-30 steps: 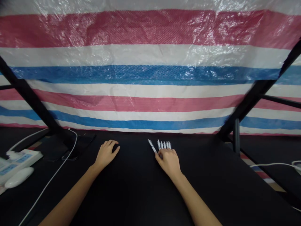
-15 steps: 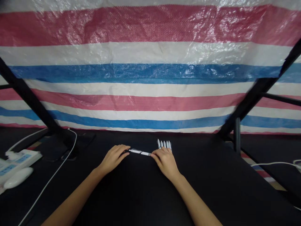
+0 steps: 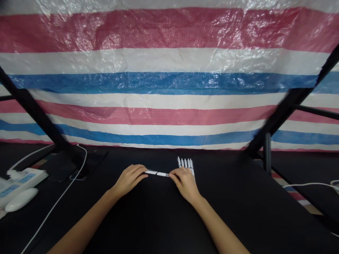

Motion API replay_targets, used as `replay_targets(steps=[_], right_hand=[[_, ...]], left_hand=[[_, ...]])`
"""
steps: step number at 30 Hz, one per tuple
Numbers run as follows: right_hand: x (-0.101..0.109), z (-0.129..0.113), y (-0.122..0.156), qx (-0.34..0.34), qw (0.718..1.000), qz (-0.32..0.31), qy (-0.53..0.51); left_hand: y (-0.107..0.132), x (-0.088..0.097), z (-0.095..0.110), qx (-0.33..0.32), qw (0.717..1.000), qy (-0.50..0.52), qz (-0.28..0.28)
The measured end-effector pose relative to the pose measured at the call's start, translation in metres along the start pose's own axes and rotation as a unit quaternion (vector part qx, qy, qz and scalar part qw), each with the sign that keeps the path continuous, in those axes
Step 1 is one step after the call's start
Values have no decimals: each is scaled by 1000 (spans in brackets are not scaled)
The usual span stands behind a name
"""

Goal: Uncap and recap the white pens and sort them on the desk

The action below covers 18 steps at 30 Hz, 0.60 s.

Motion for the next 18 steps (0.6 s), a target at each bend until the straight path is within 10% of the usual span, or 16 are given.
replay_targets(steps=[18], right_hand=[[-7, 2, 1, 12, 999, -15, -49]], left_hand=[[2, -14, -19, 117, 986, 95, -74]])
Point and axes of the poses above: each hand's wrist, its own y-axis away from the middle knuckle, its own x-axis out of the back of the hand, z = x × y, the point moved 6 cm from there along -y, towards the middle knuckle, and after that the axes turned 9 degrees about -y, right-handed, at the moved point
